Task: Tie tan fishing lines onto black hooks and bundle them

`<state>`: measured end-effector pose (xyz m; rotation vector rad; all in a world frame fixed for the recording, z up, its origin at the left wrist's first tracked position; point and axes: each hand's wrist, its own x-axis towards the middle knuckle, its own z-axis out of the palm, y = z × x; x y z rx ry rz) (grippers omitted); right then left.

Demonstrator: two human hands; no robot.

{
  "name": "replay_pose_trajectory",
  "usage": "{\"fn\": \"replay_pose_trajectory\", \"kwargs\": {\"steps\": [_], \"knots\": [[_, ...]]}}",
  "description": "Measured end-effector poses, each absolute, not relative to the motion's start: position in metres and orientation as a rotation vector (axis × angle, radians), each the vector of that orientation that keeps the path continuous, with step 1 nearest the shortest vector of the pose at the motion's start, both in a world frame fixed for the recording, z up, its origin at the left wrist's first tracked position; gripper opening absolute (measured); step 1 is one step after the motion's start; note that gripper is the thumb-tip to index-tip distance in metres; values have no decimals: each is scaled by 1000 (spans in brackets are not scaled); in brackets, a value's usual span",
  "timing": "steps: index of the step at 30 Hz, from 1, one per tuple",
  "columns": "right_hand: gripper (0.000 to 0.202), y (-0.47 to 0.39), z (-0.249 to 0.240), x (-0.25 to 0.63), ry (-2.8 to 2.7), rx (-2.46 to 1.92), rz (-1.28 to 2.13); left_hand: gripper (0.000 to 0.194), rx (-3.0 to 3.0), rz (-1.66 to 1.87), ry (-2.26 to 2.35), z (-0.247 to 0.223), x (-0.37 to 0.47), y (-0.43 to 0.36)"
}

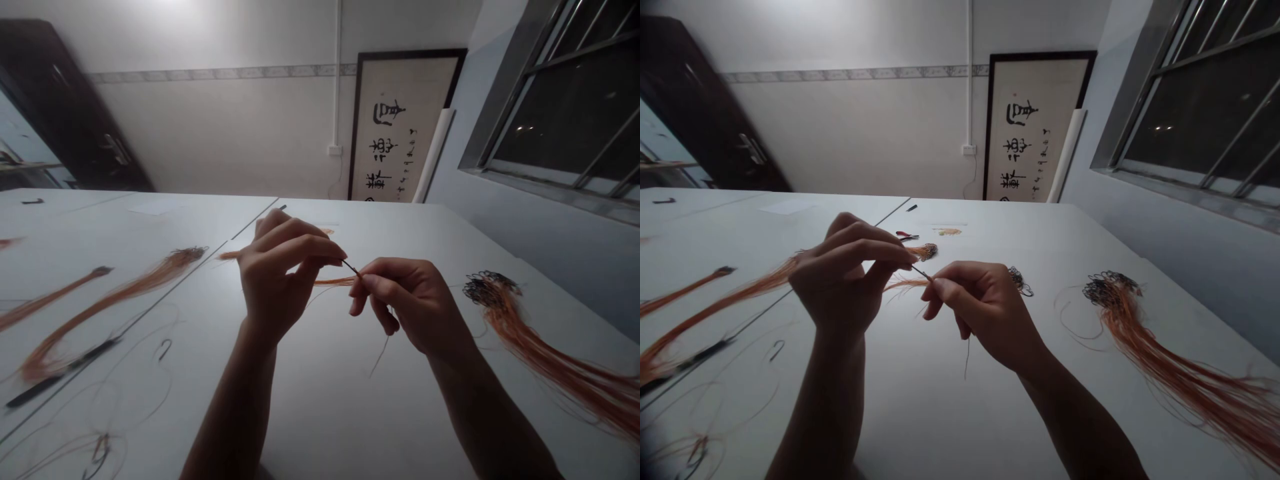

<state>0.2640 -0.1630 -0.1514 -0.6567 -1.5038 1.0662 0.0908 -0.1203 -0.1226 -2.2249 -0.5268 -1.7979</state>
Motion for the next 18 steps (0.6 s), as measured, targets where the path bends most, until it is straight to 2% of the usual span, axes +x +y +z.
{"fn": "replay_pose_trajectory", "kwargs": {"steps": [6,18], "knots": [[20,-166,-148,265,-1494,-683,1096,15,-2208,-1758,-543,-123,91,-124],[20,-175,-138,265,-1461,-770,1069,18,-2233,-1812,-528,-123,93,-121]]}}
